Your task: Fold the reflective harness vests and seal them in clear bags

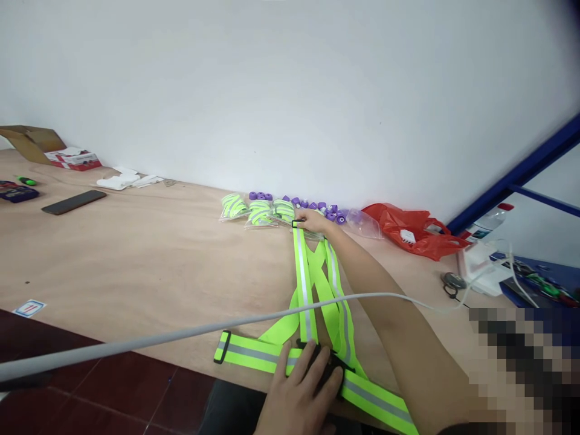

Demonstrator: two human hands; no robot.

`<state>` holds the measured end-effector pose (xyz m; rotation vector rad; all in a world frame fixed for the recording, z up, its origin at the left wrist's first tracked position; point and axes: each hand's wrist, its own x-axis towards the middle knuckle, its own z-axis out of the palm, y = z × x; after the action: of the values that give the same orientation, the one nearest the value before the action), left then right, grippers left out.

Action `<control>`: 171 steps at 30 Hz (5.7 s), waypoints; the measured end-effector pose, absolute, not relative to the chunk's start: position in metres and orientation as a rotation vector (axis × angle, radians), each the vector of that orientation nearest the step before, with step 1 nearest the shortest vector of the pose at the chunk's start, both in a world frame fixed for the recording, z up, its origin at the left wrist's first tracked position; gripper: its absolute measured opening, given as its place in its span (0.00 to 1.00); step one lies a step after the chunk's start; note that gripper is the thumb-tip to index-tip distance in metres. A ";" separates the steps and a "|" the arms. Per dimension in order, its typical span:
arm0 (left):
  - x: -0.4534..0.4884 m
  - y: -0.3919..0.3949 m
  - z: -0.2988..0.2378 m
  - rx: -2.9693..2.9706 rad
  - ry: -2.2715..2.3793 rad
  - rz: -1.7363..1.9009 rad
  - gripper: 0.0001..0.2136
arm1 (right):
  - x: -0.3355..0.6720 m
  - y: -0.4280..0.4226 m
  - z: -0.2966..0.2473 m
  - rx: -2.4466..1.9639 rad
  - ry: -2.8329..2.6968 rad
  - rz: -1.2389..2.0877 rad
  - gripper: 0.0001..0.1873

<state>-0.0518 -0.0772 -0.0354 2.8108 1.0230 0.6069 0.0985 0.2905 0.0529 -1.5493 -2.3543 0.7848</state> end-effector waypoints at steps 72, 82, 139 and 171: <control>-0.058 0.270 -0.005 1.774 1.307 1.023 0.12 | 0.178 -0.090 -0.013 -1.165 -2.633 -0.043 0.36; -0.087 0.204 0.042 2.185 1.429 0.897 0.15 | 0.176 -0.089 -0.011 -1.146 -2.587 -0.023 0.38; -0.264 -0.023 0.011 2.331 1.289 0.470 0.15 | 0.287 -0.121 0.012 -1.650 -1.927 0.560 0.18; -0.211 -0.031 0.032 1.976 1.662 0.256 0.20 | 0.258 -0.125 0.003 -1.976 -1.715 0.518 0.10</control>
<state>-0.2114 -0.0307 0.0325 1.9759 1.6619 0.2561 0.2583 -0.1247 0.0028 -1.9759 -1.7151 0.5176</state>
